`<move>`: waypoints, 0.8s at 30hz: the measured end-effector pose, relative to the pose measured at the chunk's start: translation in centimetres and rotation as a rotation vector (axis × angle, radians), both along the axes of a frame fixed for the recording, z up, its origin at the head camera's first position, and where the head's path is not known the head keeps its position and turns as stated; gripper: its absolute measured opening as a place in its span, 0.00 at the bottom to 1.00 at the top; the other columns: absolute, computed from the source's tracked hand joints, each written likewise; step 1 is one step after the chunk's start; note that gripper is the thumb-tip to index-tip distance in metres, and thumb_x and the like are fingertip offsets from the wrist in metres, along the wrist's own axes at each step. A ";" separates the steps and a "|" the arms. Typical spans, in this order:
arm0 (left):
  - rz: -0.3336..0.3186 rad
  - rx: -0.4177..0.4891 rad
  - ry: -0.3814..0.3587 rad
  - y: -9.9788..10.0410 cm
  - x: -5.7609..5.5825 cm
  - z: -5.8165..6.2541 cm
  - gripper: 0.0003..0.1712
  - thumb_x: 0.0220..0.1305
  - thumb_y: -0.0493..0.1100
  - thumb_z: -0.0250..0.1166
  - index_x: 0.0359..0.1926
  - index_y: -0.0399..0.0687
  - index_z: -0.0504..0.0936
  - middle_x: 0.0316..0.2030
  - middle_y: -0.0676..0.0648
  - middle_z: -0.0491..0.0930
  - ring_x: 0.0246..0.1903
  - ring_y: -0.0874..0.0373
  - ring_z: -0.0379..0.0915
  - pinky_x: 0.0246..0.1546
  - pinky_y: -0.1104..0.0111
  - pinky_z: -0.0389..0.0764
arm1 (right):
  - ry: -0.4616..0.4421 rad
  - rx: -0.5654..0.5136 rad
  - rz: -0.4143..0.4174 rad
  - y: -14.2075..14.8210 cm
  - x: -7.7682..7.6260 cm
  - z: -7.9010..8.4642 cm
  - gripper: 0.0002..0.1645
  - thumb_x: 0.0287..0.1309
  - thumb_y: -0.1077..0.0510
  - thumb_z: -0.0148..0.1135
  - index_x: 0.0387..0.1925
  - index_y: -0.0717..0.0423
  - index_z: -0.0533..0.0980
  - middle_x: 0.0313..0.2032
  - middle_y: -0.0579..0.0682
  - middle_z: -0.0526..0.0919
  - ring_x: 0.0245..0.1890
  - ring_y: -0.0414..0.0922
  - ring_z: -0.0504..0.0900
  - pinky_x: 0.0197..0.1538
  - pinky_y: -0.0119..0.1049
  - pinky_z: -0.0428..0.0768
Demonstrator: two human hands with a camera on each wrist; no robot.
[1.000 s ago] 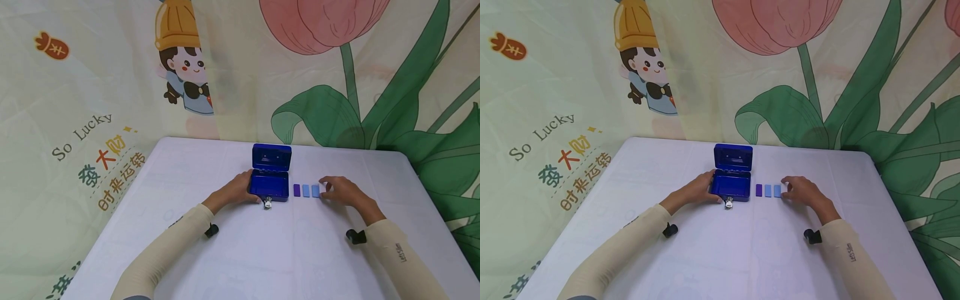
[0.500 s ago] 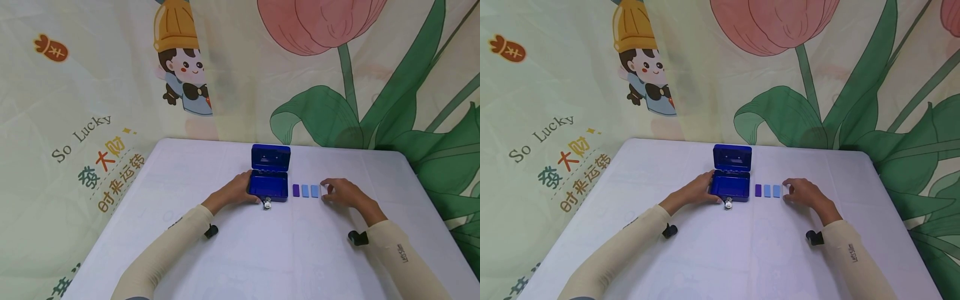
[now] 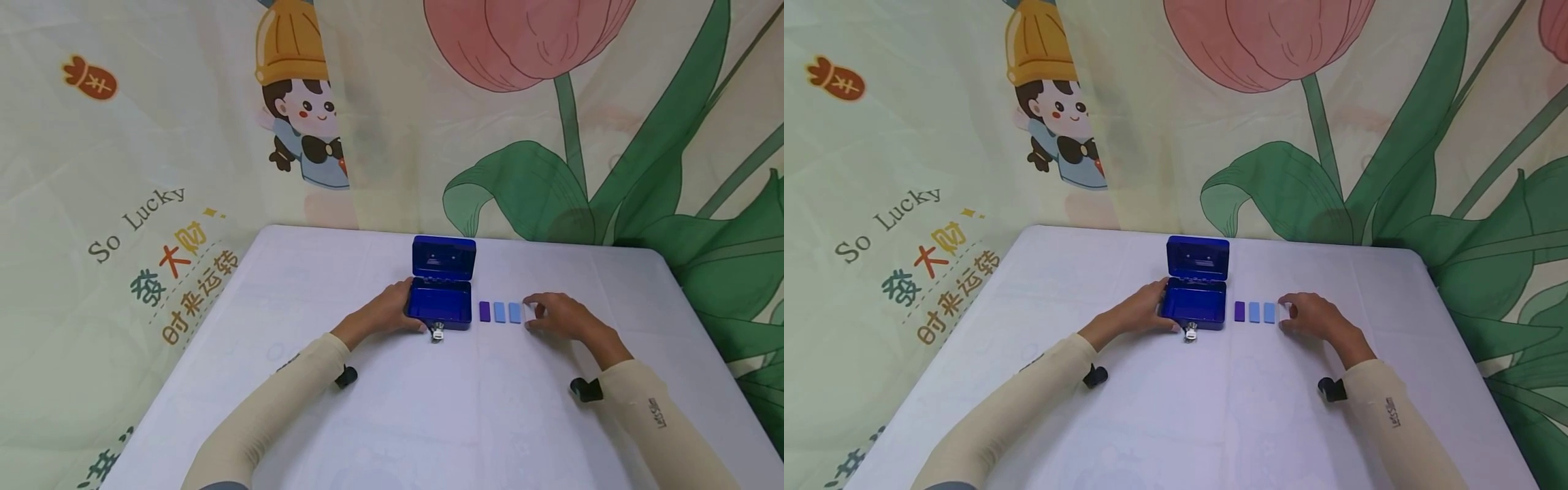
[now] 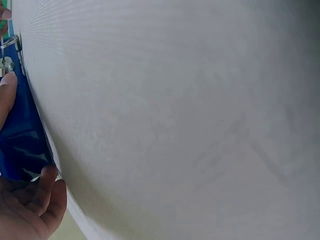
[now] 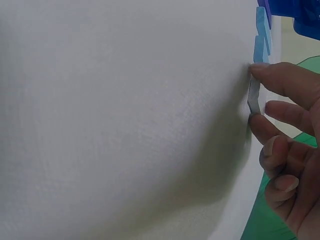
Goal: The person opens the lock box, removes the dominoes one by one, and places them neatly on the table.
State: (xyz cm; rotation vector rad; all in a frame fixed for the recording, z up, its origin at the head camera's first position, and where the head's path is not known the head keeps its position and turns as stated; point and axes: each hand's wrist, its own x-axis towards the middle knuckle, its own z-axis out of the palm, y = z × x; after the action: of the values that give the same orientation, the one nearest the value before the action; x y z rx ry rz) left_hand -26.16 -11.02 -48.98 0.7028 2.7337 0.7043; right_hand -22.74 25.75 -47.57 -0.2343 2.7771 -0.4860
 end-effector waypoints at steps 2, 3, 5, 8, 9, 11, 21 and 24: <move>-0.009 0.004 0.003 0.0 0.0 0.0 0.65 0.49 0.62 0.79 0.77 0.44 0.51 0.71 0.39 0.66 0.69 0.45 0.63 0.72 0.51 0.63 | 0.003 -0.006 -0.003 0.1 0.2 0.0 0.37 0.57 0.52 0.73 0.65 0.58 0.73 0.42 0.56 0.83 0.42 0.51 0.79 0.53 0.54 0.82; -0.014 0.009 0.003 0.0 0.0 0.0 0.65 0.49 0.61 0.79 0.77 0.44 0.51 0.70 0.38 0.66 0.69 0.44 0.63 0.72 0.51 0.63 | 0.006 -0.008 -0.004 0.1 0.3 0.1 0.37 0.57 0.51 0.73 0.65 0.58 0.72 0.43 0.56 0.83 0.43 0.52 0.79 0.53 0.54 0.81; -0.023 0.009 0.005 0.0 0.0 0.0 0.65 0.49 0.62 0.79 0.77 0.44 0.51 0.70 0.38 0.66 0.69 0.44 0.63 0.72 0.51 0.63 | 0.010 -0.014 -0.006 0.2 0.5 0.2 0.37 0.58 0.50 0.73 0.66 0.59 0.72 0.44 0.56 0.83 0.44 0.52 0.79 0.54 0.55 0.80; -0.030 0.013 0.006 -0.1 0.0 0.1 0.66 0.49 0.61 0.79 0.77 0.44 0.51 0.70 0.38 0.66 0.69 0.44 0.63 0.72 0.51 0.63 | 0.023 -0.026 -0.003 0.4 0.8 0.3 0.39 0.58 0.47 0.72 0.66 0.59 0.71 0.46 0.58 0.83 0.48 0.55 0.79 0.56 0.58 0.79; -0.032 0.014 0.007 -0.2 0.0 0.2 0.66 0.48 0.61 0.79 0.77 0.44 0.51 0.70 0.38 0.67 0.69 0.44 0.63 0.72 0.51 0.63 | 0.031 -0.028 -0.003 0.5 1.0 0.3 0.40 0.58 0.45 0.72 0.66 0.59 0.71 0.47 0.58 0.83 0.49 0.56 0.79 0.56 0.58 0.78; -0.031 0.010 0.007 -0.4 0.1 0.3 0.66 0.49 0.61 0.79 0.77 0.43 0.51 0.70 0.37 0.66 0.70 0.44 0.63 0.72 0.51 0.63 | 0.052 -0.029 -0.005 0.8 1.4 0.4 0.42 0.58 0.41 0.71 0.66 0.59 0.71 0.48 0.59 0.83 0.51 0.58 0.79 0.57 0.60 0.78; 0.014 -0.109 -0.018 -1.9 1.4 0.8 0.69 0.51 0.70 0.73 0.78 0.36 0.48 0.75 0.33 0.56 0.76 0.40 0.52 0.75 0.51 0.57 | 0.215 0.022 -0.052 2.6 4.3 0.4 0.51 0.55 0.29 0.66 0.66 0.61 0.71 0.54 0.65 0.81 0.56 0.65 0.77 0.52 0.64 0.79; 0.019 -0.143 0.005 -2.6 2.0 0.9 0.69 0.51 0.74 0.70 0.79 0.39 0.49 0.75 0.35 0.58 0.75 0.41 0.53 0.74 0.50 0.59 | 0.306 0.064 -0.034 3.1 5.3 0.4 0.50 0.56 0.27 0.64 0.66 0.60 0.72 0.59 0.67 0.78 0.59 0.66 0.76 0.51 0.67 0.78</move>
State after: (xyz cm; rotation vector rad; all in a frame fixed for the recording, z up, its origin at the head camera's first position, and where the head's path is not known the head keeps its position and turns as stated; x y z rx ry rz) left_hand -24.18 -13.63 -48.07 0.6476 2.7652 0.5048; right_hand -17.46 28.88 -47.22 -0.2665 3.0932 -0.3968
